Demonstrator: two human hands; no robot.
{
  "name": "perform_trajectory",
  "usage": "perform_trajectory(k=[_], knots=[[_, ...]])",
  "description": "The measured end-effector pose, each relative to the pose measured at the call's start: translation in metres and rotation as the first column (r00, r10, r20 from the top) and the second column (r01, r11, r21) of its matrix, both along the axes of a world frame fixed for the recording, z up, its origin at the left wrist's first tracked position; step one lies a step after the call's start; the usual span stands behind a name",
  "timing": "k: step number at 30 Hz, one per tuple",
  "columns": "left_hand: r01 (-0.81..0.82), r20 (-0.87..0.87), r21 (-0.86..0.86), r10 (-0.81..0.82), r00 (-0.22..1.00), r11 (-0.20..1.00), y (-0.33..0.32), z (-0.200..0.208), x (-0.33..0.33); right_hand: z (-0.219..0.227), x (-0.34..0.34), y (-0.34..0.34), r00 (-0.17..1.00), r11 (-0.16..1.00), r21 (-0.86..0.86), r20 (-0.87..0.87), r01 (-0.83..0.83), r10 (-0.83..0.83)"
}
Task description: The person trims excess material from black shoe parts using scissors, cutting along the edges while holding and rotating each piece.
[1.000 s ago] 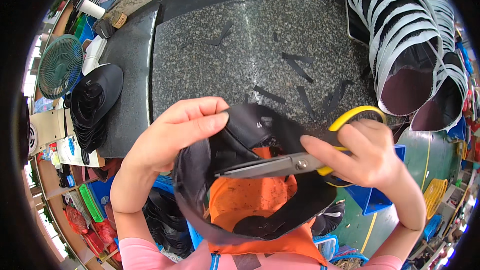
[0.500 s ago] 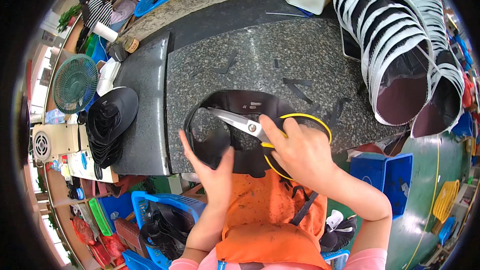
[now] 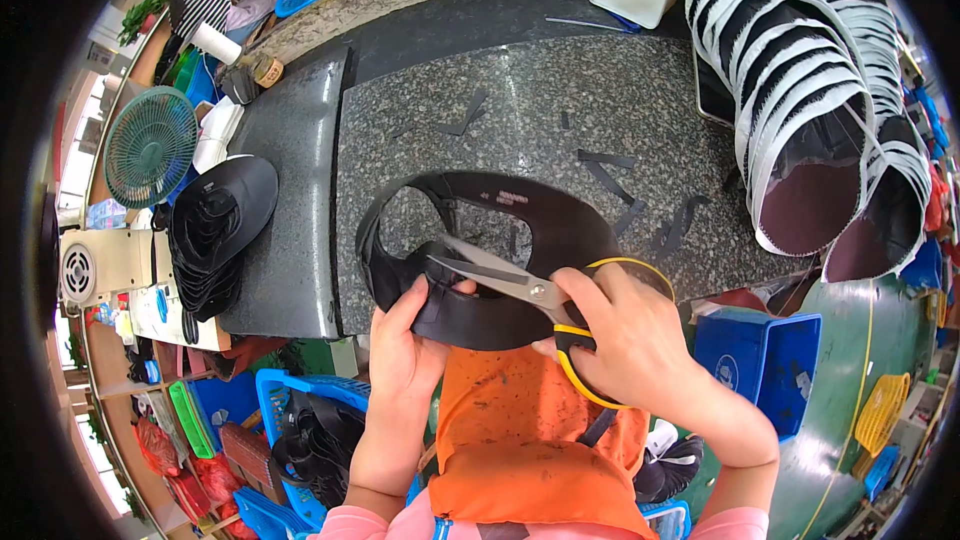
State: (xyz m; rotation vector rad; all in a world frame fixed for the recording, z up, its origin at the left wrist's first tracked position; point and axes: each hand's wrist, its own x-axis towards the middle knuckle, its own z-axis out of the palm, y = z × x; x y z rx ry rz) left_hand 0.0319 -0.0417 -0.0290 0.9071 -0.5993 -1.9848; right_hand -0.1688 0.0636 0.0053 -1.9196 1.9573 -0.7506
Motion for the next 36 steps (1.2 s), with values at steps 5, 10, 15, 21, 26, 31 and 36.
perform_trajectory(k=[5,10,15,21,26,31,36], knots=[[-0.039,-0.246,0.249,0.102,0.964,0.968,0.013,0.01,-0.003,0.0,0.005,0.006,0.996,0.999,-0.028,-0.088,0.025,-0.028],[-0.003,-0.392,0.365,0.157,0.907,0.931,0.022,0.023,-0.009,0.003,0.012,0.006,0.966,0.993,-0.099,-0.246,0.057,-0.08],[0.008,-0.341,0.38,0.131,0.931,0.925,0.029,0.027,-0.015,0.003,0.014,0.009,0.937,0.991,-0.127,-0.338,0.044,-0.085],[0.049,-0.388,0.325,0.085,0.918,0.945,0.034,0.036,-0.022,0.007,0.016,0.011,0.927,0.993,-0.11,-0.364,0.052,-0.089],[-0.056,-0.258,0.231,0.116,0.959,0.971,0.038,0.039,-0.028,0.01,0.015,0.013,0.946,0.995,-0.089,-0.318,0.04,-0.067],[-0.056,-0.151,0.091,0.07,0.986,0.994,0.034,0.034,-0.026,0.016,0.005,0.015,0.952,0.996,-0.089,-0.306,-0.004,-0.023],[0.03,-0.013,0.031,-0.029,0.999,0.999,0.025,0.027,-0.013,0.042,-0.019,0.013,0.92,0.994,-0.002,-0.378,-0.106,0.098]])
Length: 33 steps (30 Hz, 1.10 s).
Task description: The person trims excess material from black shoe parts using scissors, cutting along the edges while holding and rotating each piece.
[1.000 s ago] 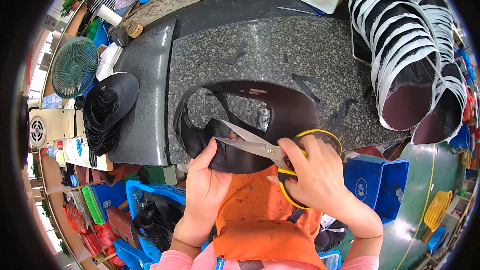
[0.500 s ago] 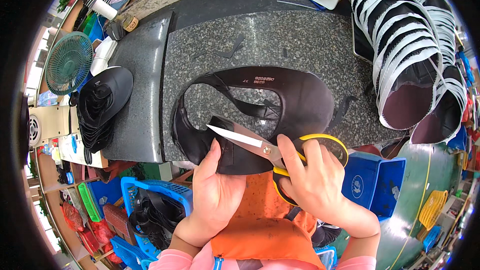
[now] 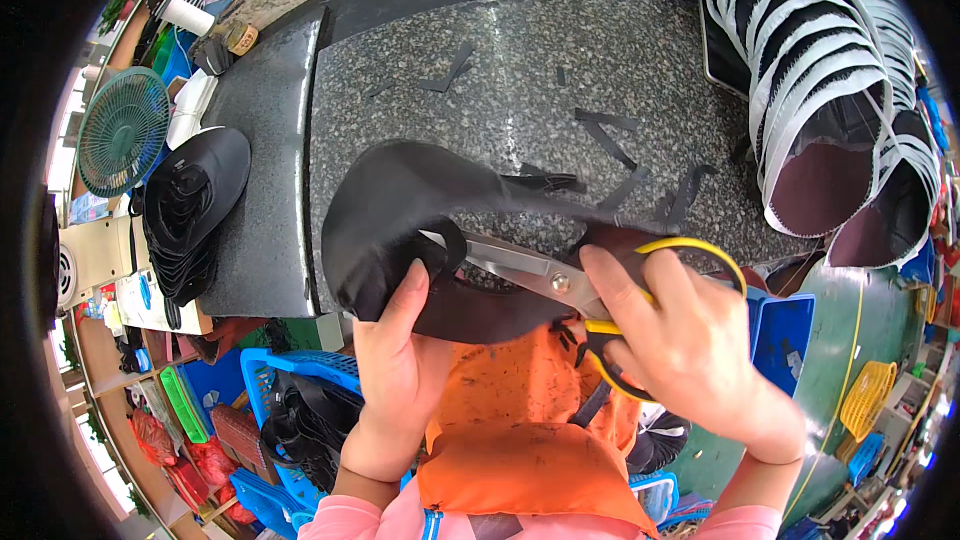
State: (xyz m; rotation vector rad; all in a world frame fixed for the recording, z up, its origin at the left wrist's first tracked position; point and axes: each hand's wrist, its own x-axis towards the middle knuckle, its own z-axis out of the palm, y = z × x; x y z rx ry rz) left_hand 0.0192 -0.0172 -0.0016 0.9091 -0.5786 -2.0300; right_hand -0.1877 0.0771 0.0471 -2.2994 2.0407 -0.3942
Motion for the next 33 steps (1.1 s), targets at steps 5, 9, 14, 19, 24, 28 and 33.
perform_trajectory(k=[5,9,14,19,24,28,33], knots=[[0.009,0.03,-0.147,-0.004,1.0,0.989,-0.005,-0.001,0.006,0.028,-0.018,-0.009,0.99,0.994,0.063,-0.102,-0.088,0.094],[0.016,0.1,-0.24,0.009,0.995,0.971,-0.002,-0.007,0.007,0.033,-0.024,-0.017,0.983,0.993,0.021,-0.138,-0.119,0.121],[0.04,0.095,-0.28,-0.014,0.995,0.959,-0.003,0.0,0.004,0.034,-0.021,-0.02,0.97,0.988,-0.063,-0.207,-0.143,0.127],[-0.033,0.108,-0.284,0.066,0.992,0.958,-0.003,0.001,0.003,0.037,-0.023,-0.022,0.949,0.976,-0.13,-0.285,-0.175,0.132],[-0.06,0.124,-0.248,0.094,0.988,0.967,0.004,-0.005,0.005,0.032,-0.02,-0.028,0.954,0.967,-0.162,-0.259,-0.195,0.149],[-0.072,0.085,-0.28,0.1,0.991,0.957,0.009,-0.007,0.003,0.026,-0.021,-0.023,0.969,0.976,-0.127,-0.193,-0.178,0.151],[-0.118,0.092,-0.251,0.145,0.985,0.961,0.015,-0.014,0.002,0.024,-0.021,-0.022,0.97,0.977,-0.125,-0.195,-0.175,0.148]])
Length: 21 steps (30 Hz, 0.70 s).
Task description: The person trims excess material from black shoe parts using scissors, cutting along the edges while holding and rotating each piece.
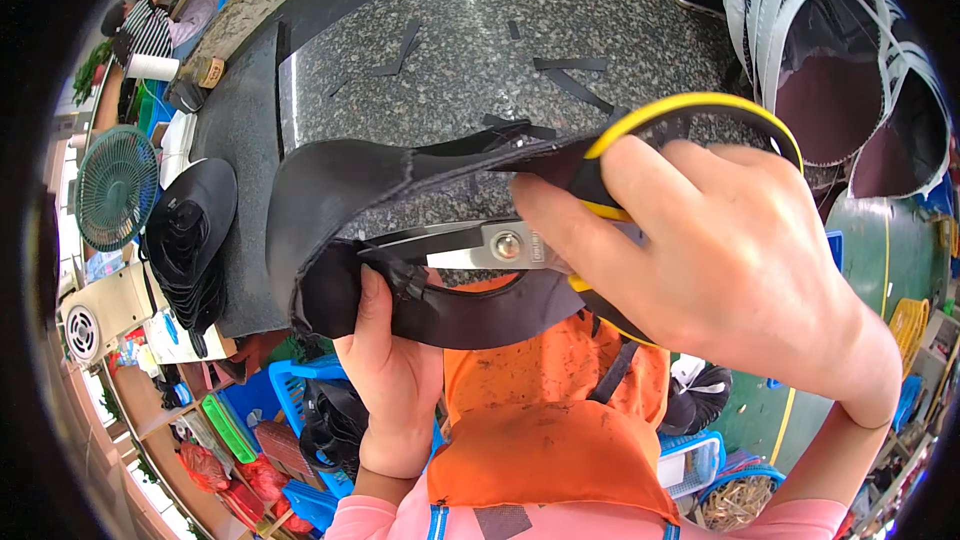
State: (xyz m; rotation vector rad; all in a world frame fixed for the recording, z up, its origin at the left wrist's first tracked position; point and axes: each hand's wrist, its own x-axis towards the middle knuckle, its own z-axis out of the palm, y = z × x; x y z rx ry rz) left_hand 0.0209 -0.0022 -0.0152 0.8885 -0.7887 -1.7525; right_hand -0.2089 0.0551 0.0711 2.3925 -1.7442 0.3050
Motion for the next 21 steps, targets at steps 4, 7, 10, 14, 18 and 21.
perform_trajectory(k=[4,7,10,14,18,21], knots=[[0.004,-0.025,0.034,-0.003,1.0,0.999,0.001,0.001,-0.002,0.001,0.0,0.0,1.0,0.999,0.032,0.013,0.013,-0.014],[0.0,-0.029,0.045,0.001,1.0,0.999,0.002,0.002,-0.003,0.001,0.0,0.003,0.999,0.998,0.045,0.039,0.031,-0.033],[0.019,0.008,0.023,-0.019,1.0,1.0,0.002,0.003,-0.003,0.005,0.001,0.004,0.998,0.998,0.049,0.028,0.048,-0.049],[0.035,-0.034,-0.03,-0.036,0.999,0.999,0.004,-0.001,-0.003,-0.002,0.004,0.001,0.997,0.999,0.0,0.06,0.047,-0.047],[0.023,-0.066,0.05,-0.02,0.998,0.999,0.004,0.005,-0.007,-0.011,0.005,0.001,0.993,0.998,-0.055,0.11,0.042,-0.036],[0.012,-0.09,0.061,-0.006,0.996,0.998,0.005,0.008,-0.013,-0.012,0.005,0.001,0.993,0.996,-0.082,0.113,0.032,-0.022]])
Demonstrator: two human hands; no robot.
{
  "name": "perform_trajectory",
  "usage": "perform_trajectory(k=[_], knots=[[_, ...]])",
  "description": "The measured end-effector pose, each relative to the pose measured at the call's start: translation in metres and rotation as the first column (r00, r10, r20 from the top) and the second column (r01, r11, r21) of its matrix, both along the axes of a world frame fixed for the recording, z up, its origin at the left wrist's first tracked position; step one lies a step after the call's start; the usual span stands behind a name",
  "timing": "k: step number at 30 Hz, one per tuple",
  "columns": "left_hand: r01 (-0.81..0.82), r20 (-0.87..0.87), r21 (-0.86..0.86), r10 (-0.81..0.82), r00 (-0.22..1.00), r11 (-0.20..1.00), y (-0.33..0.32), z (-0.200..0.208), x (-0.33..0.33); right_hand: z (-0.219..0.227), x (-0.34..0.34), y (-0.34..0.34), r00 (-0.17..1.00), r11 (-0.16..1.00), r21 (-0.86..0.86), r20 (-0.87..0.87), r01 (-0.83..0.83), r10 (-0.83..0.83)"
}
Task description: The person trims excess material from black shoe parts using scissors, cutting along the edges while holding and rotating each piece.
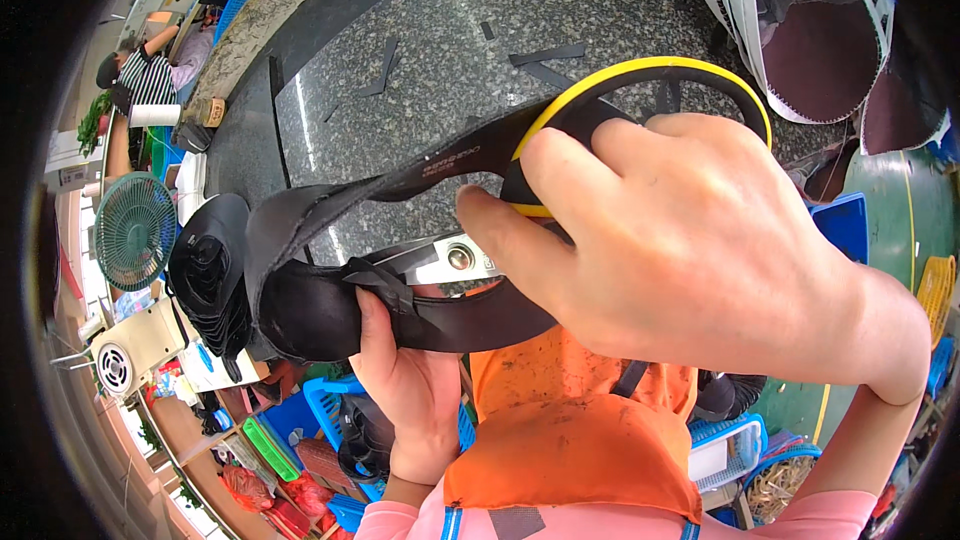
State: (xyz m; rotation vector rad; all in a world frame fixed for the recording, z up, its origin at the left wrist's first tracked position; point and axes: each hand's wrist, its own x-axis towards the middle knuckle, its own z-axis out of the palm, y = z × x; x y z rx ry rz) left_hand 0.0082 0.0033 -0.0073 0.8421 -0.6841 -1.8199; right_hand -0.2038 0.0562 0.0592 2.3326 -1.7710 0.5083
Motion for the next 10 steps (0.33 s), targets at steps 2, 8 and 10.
perform_trajectory(k=[2,8,10], knots=[[-0.053,0.033,0.021,0.052,0.998,0.998,0.0,-0.001,0.003,0.001,-0.001,-0.001,1.0,1.0,0.004,0.001,-0.009,0.009],[0.046,-0.028,-0.096,-0.049,0.998,0.994,0.002,-0.005,0.009,0.005,-0.003,0.001,0.999,0.997,0.068,0.015,-0.03,0.029],[0.075,-0.013,-0.102,-0.077,0.997,0.992,0.002,-0.003,0.009,0.002,-0.003,0.002,0.999,0.998,0.062,0.022,-0.028,0.026]])
